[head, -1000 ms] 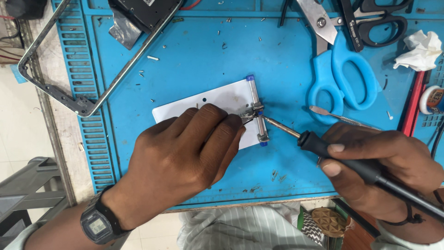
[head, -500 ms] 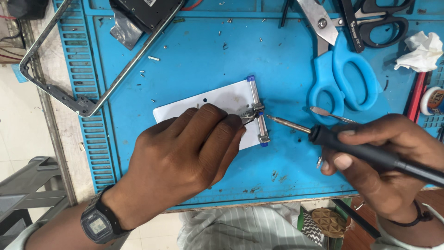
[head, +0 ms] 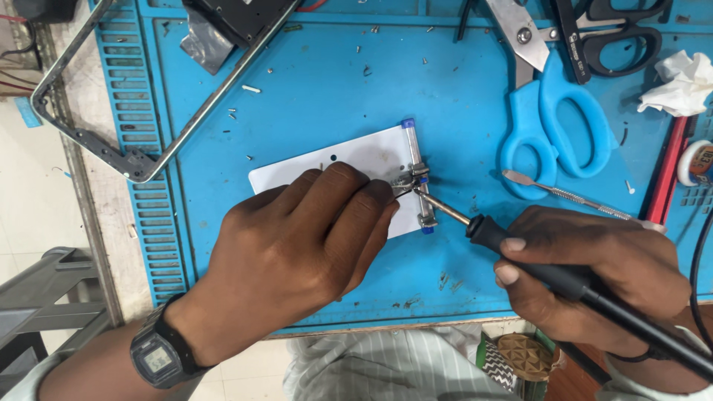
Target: The person solders a black wire to a small metal component held in a clamp on the workbench, feeding solder wire with one hand while applying the soldering iron with the other. They periodically dip the iron tip in flux, reposition the wire, and continue soldering the joint.
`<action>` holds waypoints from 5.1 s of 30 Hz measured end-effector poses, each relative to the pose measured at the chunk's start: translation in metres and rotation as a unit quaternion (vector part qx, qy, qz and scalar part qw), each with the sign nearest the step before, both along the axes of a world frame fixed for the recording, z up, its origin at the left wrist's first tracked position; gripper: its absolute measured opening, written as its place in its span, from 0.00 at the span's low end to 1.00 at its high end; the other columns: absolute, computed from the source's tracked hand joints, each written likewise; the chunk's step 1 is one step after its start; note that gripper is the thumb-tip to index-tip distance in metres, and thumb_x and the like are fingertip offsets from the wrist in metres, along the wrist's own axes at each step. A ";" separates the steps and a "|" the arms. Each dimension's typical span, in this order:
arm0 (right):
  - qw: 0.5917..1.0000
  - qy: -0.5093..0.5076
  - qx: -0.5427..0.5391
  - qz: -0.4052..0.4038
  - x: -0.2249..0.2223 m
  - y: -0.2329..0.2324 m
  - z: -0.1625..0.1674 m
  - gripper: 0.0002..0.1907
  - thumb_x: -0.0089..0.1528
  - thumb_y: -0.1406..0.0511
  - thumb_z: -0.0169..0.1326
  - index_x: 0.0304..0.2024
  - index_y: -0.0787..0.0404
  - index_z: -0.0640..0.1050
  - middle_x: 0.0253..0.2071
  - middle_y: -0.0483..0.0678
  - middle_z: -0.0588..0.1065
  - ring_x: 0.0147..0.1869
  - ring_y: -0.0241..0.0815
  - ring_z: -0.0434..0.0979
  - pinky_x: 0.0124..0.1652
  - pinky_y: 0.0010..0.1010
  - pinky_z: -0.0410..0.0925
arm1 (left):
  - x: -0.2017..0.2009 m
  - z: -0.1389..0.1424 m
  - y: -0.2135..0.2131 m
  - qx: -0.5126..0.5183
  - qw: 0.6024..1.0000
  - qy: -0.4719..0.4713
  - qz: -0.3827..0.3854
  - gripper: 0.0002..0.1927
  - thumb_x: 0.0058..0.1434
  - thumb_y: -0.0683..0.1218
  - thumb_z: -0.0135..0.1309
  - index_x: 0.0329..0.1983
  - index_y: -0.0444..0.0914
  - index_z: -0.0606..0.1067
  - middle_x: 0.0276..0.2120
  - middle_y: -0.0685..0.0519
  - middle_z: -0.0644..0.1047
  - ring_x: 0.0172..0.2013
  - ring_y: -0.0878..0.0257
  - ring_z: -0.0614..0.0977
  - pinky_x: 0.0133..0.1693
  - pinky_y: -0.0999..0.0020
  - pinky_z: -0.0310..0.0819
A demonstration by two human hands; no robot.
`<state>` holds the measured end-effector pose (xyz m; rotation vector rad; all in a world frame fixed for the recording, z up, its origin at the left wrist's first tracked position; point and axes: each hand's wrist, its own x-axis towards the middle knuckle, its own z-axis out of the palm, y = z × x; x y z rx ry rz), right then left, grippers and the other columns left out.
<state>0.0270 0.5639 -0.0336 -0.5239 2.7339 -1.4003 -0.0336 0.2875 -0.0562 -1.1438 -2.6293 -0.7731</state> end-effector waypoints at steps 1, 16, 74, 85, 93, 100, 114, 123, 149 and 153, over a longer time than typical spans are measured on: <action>1.000 0.010 0.006 0.002 0.000 -0.001 0.000 0.13 0.58 0.73 0.64 0.41 0.67 0.74 0.31 0.52 0.78 0.37 0.46 0.85 0.41 0.37 0.78 | 0.000 0.000 0.000 -0.002 1.000 -0.004 0.002 0.09 0.68 0.45 0.63 0.42 0.37 0.76 0.36 0.54 0.73 0.30 0.63 0.79 0.24 0.68 0.70; 0.987 0.108 0.027 0.112 -0.006 -0.006 -0.003 0.17 0.57 0.75 0.63 0.45 0.70 0.71 0.28 0.50 0.77 0.32 0.46 0.81 0.35 0.39 0.75 | 0.001 -0.001 0.000 0.009 1.000 -0.008 0.002 0.09 0.66 0.44 0.63 0.45 0.37 0.77 0.36 0.54 0.73 0.31 0.63 0.80 0.25 0.68 0.71; 0.964 -0.144 -0.166 -0.152 0.025 0.016 -0.016 0.12 0.66 0.65 0.58 0.45 0.66 0.71 0.30 0.54 0.78 0.29 0.35 0.81 0.29 0.27 0.74 | 0.001 -0.001 0.000 0.016 1.000 -0.006 -0.005 0.08 0.66 0.44 0.63 0.44 0.37 0.77 0.37 0.53 0.74 0.30 0.63 0.80 0.24 0.68 0.71; 0.960 -0.136 -0.184 -0.158 0.024 0.011 -0.016 0.11 0.66 0.67 0.58 0.43 0.67 0.72 0.30 0.55 0.78 0.29 0.35 0.81 0.27 0.25 0.74 | 0.001 -0.001 0.001 0.013 1.000 -0.008 -0.001 0.08 0.68 0.44 0.63 0.41 0.36 0.76 0.36 0.53 0.74 0.29 0.63 0.79 0.24 0.68 0.71; 0.961 -0.156 -0.173 -0.149 0.023 0.009 -0.015 0.09 0.66 0.69 0.57 0.45 0.67 0.72 0.29 0.52 0.78 0.31 0.33 0.79 0.30 0.24 0.72 | 0.001 -0.001 0.002 0.019 1.000 -0.007 -0.002 0.08 0.67 0.43 0.63 0.41 0.36 0.76 0.36 0.52 0.74 0.29 0.62 0.79 0.24 0.68 0.71; 0.971 -0.126 -0.149 -0.136 0.022 0.010 -0.013 0.10 0.67 0.67 0.56 0.46 0.65 0.70 0.28 0.48 0.77 0.31 0.30 0.79 0.31 0.23 0.75 | 0.001 0.000 0.002 0.021 1.000 -0.008 -0.001 0.07 0.67 0.43 0.63 0.42 0.36 0.76 0.36 0.52 0.74 0.29 0.63 0.79 0.24 0.67 0.70; 0.970 -0.130 -0.159 -0.130 0.024 0.012 -0.016 0.10 0.65 0.68 0.57 0.45 0.67 0.72 0.29 0.50 0.78 0.31 0.32 0.80 0.29 0.22 0.73 | 0.002 0.001 0.002 0.014 1.000 -0.011 0.002 0.08 0.68 0.44 0.62 0.39 0.36 0.75 0.35 0.53 0.73 0.28 0.63 0.79 0.23 0.67 0.70; 0.970 -0.145 -0.159 -0.110 0.024 0.015 -0.014 0.10 0.65 0.68 0.58 0.45 0.67 0.72 0.29 0.50 0.78 0.32 0.32 0.81 0.30 0.22 0.75 | 0.000 0.001 0.002 0.012 1.000 -0.008 0.001 0.08 0.68 0.44 0.62 0.39 0.37 0.75 0.34 0.53 0.73 0.29 0.63 0.79 0.24 0.67 0.70; 0.996 0.037 -0.064 0.055 0.002 0.006 -0.009 0.10 0.60 0.76 0.59 0.42 0.71 0.72 0.29 0.51 0.77 0.30 0.41 0.80 0.35 0.38 0.76 | -0.001 0.001 0.004 0.012 1.000 -0.018 -0.005 0.08 0.67 0.43 0.63 0.39 0.36 0.75 0.34 0.52 0.73 0.28 0.62 0.79 0.24 0.67 0.71; 0.993 0.038 -0.100 0.039 0.004 0.012 -0.011 0.10 0.61 0.75 0.57 0.43 0.71 0.71 0.31 0.54 0.76 0.31 0.43 0.80 0.36 0.41 0.75 | -0.001 0.000 0.004 0.010 1.000 -0.009 -0.006 0.08 0.68 0.44 0.63 0.39 0.36 0.75 0.35 0.52 0.73 0.27 0.62 0.79 0.24 0.67 0.70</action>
